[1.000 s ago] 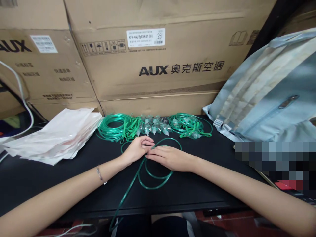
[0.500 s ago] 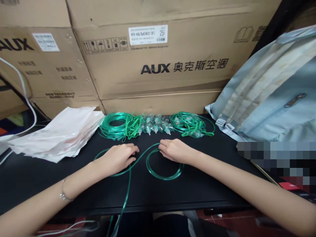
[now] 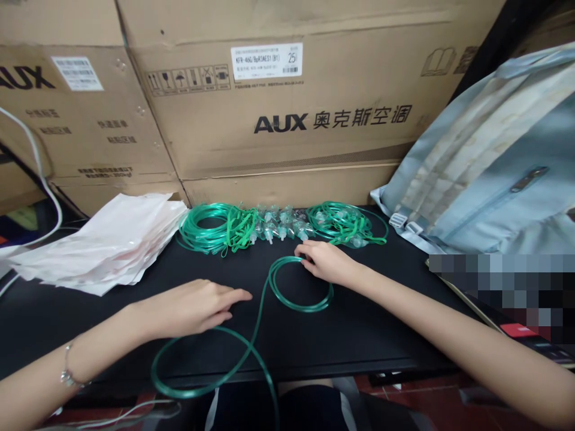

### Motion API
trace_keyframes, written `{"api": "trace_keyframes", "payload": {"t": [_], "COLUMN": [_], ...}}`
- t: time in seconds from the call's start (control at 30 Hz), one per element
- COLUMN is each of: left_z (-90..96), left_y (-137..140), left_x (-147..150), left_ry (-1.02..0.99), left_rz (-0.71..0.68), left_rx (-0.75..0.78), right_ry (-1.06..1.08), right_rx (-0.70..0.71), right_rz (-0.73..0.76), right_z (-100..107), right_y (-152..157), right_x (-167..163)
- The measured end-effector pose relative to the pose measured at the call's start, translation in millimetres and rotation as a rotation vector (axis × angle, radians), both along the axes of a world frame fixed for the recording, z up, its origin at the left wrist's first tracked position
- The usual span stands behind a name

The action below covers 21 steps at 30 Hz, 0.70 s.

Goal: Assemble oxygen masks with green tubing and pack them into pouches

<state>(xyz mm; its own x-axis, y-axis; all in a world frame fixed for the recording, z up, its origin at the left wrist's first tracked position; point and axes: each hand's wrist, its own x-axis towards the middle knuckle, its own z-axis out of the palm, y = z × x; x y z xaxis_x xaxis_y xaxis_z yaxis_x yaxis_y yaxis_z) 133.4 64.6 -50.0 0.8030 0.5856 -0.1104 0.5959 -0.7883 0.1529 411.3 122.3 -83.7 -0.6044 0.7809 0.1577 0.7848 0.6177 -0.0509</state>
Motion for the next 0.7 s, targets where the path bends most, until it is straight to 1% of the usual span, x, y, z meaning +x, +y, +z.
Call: {"api": "trace_keyframes", "payload": {"t": [0.1,0.17,0.23,0.27,0.3,0.33,0.37,0.43,0.47,0.5,0.53,0.57,0.63,0.7], "left_z": [-0.2,-2.7,-5.1,-5.5,-5.1,-4.1,-2.8,-1.6,-2.8,-5.7,-10.1,-15.9,-29.1,-40.1], "left_y": [-16.6,-29.6,-39.2,-40.9,-39.7,-35.4,-28.0,-6.1,6.6,19.2,30.6,40.1,52.0,55.4], "left_x": [22.7,43.5,64.1,72.7,79.3,83.6,85.5,82.9,79.4,75.1,70.8,67.0,61.8,60.1], "left_ry": [0.025,0.008,-0.046,-0.083,-0.111,-0.123,-0.126,-0.104,-0.113,-0.130,-0.139,-0.128,-0.067,-0.030], "left_rz": [-0.187,-0.292,-0.435,-0.514,-0.562,-0.584,-0.576,-0.502,-0.466,-0.417,-0.373,-0.356,-0.366,-0.353], "left_rx": [-0.093,-0.110,-0.140,-0.177,-0.192,-0.176,-0.117,0.072,0.139,0.170,0.185,0.177,0.092,0.021], "right_ry": [0.055,0.087,0.116,0.132,0.148,0.164,0.181,0.214,0.230,0.245,0.260,0.274,0.300,0.332], "right_rx": [-0.032,-0.043,-0.048,-0.048,-0.048,-0.047,-0.047,-0.046,-0.045,-0.044,-0.044,-0.045,-0.052,-0.023], "right_rz": [-0.030,-0.040,-0.044,-0.046,-0.047,-0.046,-0.045,-0.043,-0.044,-0.048,-0.056,-0.067,-0.096,-0.136], "right_z": [0.4,-0.6,-2.5,-3.8,-5.4,-7.3,-9.5,-14.3,-16.6,-18.5,-19.4,-19.2,-14.2,-3.9], "right_y": [3.5,3.8,3.0,2.3,1.5,0.7,-0.2,-0.8,-0.3,0.8,2.3,3.7,2.3,-12.1], "right_x": [-0.2,-1.1,-1.4,-1.2,-0.6,0.3,1.4,3.6,4.6,5.3,5.8,6.0,5.9,4.3]}}
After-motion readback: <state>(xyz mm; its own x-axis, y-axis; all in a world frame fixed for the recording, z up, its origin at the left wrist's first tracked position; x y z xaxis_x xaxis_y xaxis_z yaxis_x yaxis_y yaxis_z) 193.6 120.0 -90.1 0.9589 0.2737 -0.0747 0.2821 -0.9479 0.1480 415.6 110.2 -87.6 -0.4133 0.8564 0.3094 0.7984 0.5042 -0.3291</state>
